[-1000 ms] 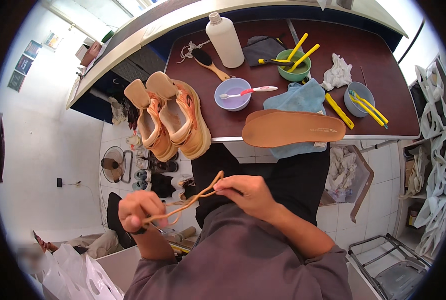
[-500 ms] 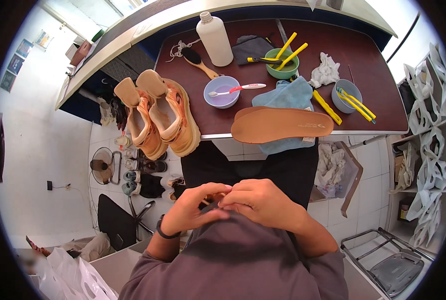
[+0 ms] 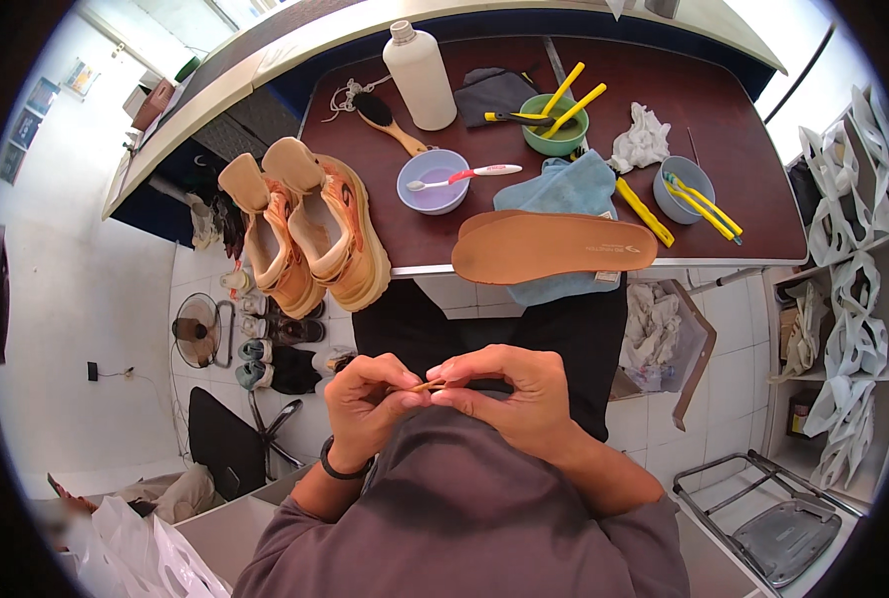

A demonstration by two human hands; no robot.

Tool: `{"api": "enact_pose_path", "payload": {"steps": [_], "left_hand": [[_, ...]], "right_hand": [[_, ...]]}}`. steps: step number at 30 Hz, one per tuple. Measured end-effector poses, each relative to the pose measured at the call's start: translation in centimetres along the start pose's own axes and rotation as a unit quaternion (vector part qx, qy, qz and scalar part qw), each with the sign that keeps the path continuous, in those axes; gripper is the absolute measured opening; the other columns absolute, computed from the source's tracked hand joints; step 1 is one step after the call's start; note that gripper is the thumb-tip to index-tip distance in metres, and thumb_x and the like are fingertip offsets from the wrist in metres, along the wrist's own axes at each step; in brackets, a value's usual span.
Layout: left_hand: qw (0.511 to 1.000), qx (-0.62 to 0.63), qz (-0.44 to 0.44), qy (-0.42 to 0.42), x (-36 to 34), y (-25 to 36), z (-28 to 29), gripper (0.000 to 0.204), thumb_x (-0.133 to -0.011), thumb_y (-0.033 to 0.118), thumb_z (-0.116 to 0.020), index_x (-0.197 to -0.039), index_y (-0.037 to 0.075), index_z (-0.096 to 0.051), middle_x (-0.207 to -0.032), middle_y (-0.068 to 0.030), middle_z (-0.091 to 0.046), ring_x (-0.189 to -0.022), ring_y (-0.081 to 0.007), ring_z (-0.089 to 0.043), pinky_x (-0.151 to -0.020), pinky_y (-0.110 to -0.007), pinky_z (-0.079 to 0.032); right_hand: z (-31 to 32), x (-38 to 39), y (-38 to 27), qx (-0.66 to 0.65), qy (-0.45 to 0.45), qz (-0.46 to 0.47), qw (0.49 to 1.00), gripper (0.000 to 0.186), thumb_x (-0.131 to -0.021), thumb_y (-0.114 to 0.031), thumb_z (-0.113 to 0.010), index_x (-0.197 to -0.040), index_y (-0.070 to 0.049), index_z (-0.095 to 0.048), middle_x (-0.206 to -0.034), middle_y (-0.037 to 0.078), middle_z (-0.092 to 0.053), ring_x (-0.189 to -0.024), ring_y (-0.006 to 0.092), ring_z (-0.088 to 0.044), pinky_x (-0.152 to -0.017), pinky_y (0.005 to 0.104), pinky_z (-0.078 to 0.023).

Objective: Checking and refurbishing shoes by inspecting insoles, lacing, and organizing pairs at a repair bench.

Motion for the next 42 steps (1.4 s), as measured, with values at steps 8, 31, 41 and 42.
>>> {"api": "enact_pose_path", "payload": {"steps": [8, 31, 41, 42], "left_hand": [[0.996, 0.078, 0.032, -0.035, 0.3, -0.1, -0.9, 0.015, -0.091, 0.001, -0.062, -0.103, -0.001, -0.052, -0.094, -0.0124, -0.065, -0.084, -0.0159, -0.066, -0.071, -0.024, -0.052], [0.999, 0.036, 0.036, -0.011, 0.2, -0.4, -1.2, 0.014, -0.087, -0.008, -0.060, -0.098, -0.001, -0.054, -0.089, -0.0125, -0.062, -0.078, -0.0156, -0.065, -0.070, -0.027, -0.054], [0.997, -0.048, -0.050, -0.028, 0.2, 0.5, -1.2, 0.019, -0.077, -0.011, -0.068, -0.091, 0.000, -0.063, -0.080, -0.0071, -0.063, -0.064, -0.0065, -0.057, -0.054, -0.019, -0.041], [0.998, -0.024, -0.046, -0.042, 0.2, 0.4, -1.4, 0.020, -0.076, -0.011, -0.068, -0.092, 0.000, -0.063, -0.080, -0.0075, -0.064, -0.064, -0.0074, -0.057, -0.057, -0.020, -0.043]], "right_hand": [[-0.3, 0.0, 0.2, -0.091, -0.008, -0.032, 0.995, 0.018, -0.082, 0.006, -0.069, -0.099, 0.004, -0.064, -0.093, 0.017, -0.070, -0.089, 0.0215, -0.070, -0.080, 0.0304, -0.058], [-0.3, 0.2, 0.4, -0.049, 0.018, -0.023, 0.998, 0.024, -0.078, 0.008, -0.073, -0.097, 0.002, -0.061, -0.088, 0.017, -0.071, -0.085, 0.0230, -0.071, -0.077, 0.0317, -0.058], [-0.1, 0.5, 1.1, -0.071, 0.017, -0.028, 0.997, 0.024, -0.076, 0.002, -0.077, -0.097, 0.000, -0.065, -0.091, 0.014, -0.072, -0.082, 0.0180, -0.071, -0.077, 0.0274, -0.056], [-0.3, 0.4, 1.1, -0.080, 0.007, -0.024, 0.997, 0.024, -0.076, 0.002, -0.077, -0.097, 0.000, -0.065, -0.091, 0.014, -0.072, -0.082, 0.0180, -0.071, -0.077, 0.0274, -0.056]]}}
Point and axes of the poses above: each hand's wrist, its own x-axis away from the middle knuckle, its own z-axis out of the back of the hand, y = z × x, the point moved 6 cm from there along -x, towards the middle knuckle
